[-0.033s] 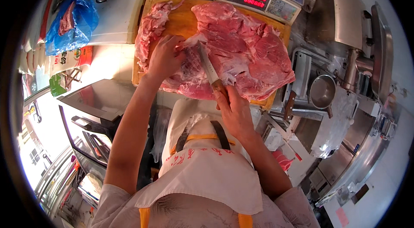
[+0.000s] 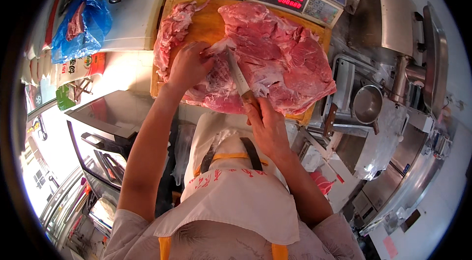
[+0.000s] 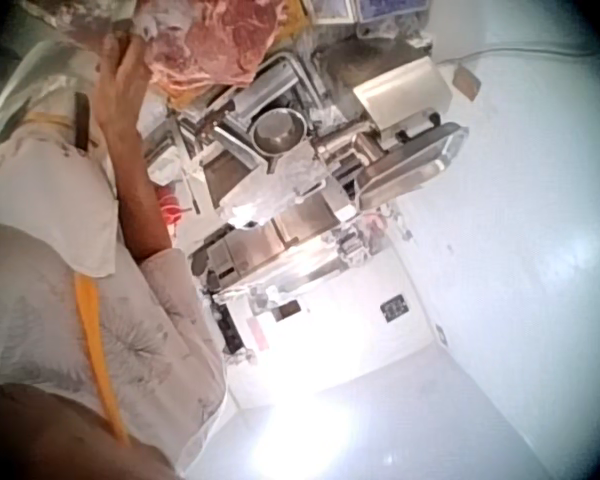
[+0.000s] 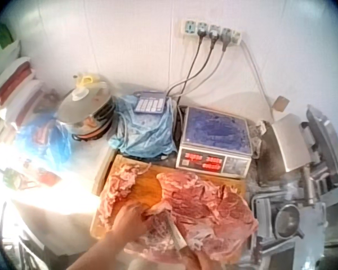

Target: The person uses a knife to trim and cut a large piece of raw meat on a yellow cutting board. They separate fat and connective tissue, occasionally lifting and repositioning the meat to access different areas.

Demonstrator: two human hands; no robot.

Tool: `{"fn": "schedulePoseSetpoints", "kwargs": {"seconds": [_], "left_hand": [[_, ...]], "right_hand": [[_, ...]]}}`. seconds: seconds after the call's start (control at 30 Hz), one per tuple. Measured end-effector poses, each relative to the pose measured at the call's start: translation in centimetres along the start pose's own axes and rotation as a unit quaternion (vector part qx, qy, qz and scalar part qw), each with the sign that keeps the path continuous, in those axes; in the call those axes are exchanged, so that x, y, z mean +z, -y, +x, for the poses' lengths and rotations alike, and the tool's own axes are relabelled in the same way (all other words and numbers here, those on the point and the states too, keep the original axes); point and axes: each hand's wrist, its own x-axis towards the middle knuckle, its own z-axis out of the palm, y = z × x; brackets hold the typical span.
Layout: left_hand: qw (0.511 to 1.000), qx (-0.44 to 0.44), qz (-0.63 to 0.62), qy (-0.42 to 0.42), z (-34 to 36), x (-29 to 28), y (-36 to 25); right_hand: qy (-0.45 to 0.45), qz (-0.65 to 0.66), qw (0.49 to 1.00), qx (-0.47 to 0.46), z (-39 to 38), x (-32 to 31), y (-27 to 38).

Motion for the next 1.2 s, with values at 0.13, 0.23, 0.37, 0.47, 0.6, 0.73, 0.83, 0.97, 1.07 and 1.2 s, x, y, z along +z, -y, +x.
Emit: {"fn": "schedulePoseSetpoints", "kwargs": {"seconds": [0.13, 0.23, 0.37, 0.47, 0.6, 0.73, 0.83, 0.97, 1.07, 1.2], "left_hand": [[0.998, -0.038, 0.024, 0.034, 0.8, 0.5, 0.5], [0.997, -0.018, 0.075, 0.010, 0.4, 0.3, -0.2], [0.991, -0.007, 0.119, -0.055, -2.7, -1.2, -5.3], [0.979, 0.000, 0.170, -0.110, -5.0, 1.0, -6.1], [0.975, -0.016, 0.214, -0.054, -6.7, 2.4, -7.2], [0.978, -0.023, 0.195, -0.064, -7.0, 3.2, -7.5], [0.982, -0.028, 0.184, -0.036, -6.9, 2.3, -7.4], [0.987, -0.034, 0.158, -0.011, -7.0, 1.9, -7.3], [0.987, -0.015, 0.158, -0.029, -8.1, 2.6, -7.4], [0.984, -0.005, 0.172, -0.051, -8.5, 3.6, -8.3]], "right_hand": [[-0.009, 0.014, 1.000, 0.005, 0.1, 0.1, -0.2], [-0.028, 0.038, 0.998, 0.030, -0.3, 0.3, 0.4], [-0.047, 0.085, 0.993, 0.069, -0.8, 0.2, 1.3], [-0.069, 0.101, 0.991, 0.059, -1.1, 0.3, -0.6], [-0.089, 0.124, 0.986, 0.060, -1.4, 1.1, -0.6], [-0.082, 0.102, 0.989, 0.067, -0.8, 1.4, 0.9], [-0.081, 0.092, 0.991, 0.056, -0.4, 1.8, 1.5], [-0.084, 0.090, 0.991, 0.054, -0.1, 2.2, 2.1], [-0.094, 0.090, 0.990, 0.056, -0.3, 2.4, 2.2], [-0.112, 0.101, 0.988, 0.043, -0.7, 2.4, 1.7]]}}
